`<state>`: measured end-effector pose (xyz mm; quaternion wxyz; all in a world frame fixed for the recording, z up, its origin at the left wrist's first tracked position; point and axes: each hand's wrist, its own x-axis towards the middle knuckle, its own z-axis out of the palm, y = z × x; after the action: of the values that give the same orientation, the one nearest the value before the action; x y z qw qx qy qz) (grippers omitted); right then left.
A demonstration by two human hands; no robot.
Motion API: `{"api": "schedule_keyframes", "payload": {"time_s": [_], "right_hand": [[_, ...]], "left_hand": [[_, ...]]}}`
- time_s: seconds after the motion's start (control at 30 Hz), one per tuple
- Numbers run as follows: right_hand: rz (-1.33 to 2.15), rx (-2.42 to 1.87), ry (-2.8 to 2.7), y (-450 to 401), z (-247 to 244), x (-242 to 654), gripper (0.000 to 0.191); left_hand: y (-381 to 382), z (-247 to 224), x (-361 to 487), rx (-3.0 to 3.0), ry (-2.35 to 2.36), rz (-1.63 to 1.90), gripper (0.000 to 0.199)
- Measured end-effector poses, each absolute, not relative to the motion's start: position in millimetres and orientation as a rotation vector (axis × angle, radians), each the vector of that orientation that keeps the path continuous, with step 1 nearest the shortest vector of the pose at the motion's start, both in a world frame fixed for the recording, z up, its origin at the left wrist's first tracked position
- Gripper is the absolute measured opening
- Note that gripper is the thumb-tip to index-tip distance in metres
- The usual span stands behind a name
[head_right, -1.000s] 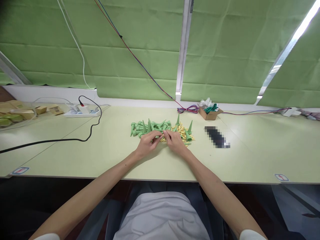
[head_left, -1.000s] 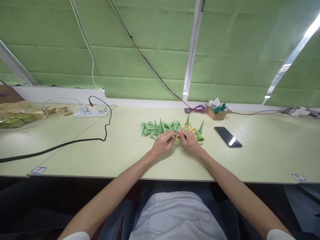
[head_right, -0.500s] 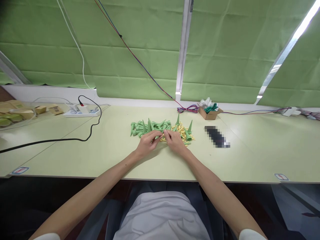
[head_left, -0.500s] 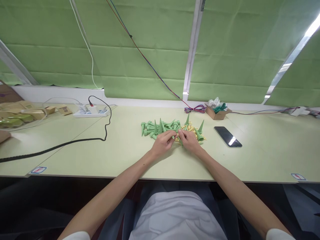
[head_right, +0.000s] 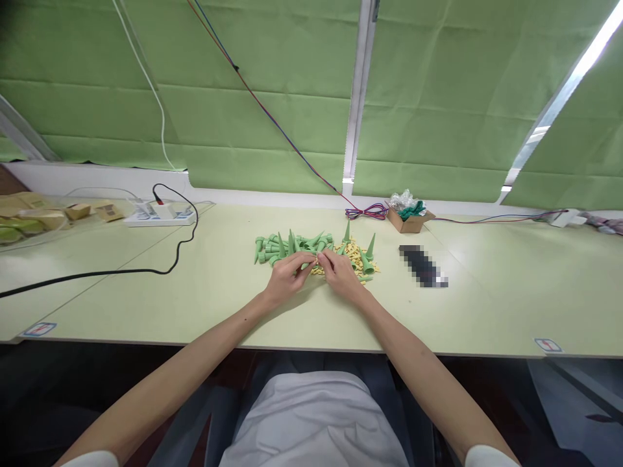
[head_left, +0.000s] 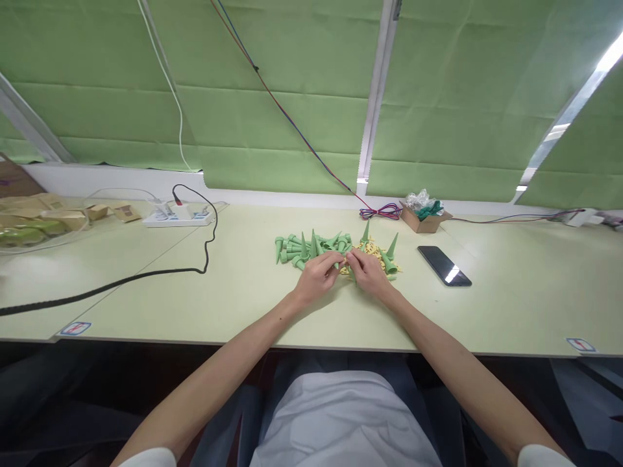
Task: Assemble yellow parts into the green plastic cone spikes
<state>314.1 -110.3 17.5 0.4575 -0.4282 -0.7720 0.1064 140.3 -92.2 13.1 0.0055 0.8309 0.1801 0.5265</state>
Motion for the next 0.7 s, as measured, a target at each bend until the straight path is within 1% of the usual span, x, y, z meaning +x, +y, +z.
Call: {"api": "schedule_keyframes", "payload": {"time_s": [0.7], "right_hand": [[0.222,-1.077,-1.923,-110.7,16.2,314.5,0.037]], "left_hand": [[-88.8,6.2,138.1,2.625,0.51,1.636,0.015]]}}
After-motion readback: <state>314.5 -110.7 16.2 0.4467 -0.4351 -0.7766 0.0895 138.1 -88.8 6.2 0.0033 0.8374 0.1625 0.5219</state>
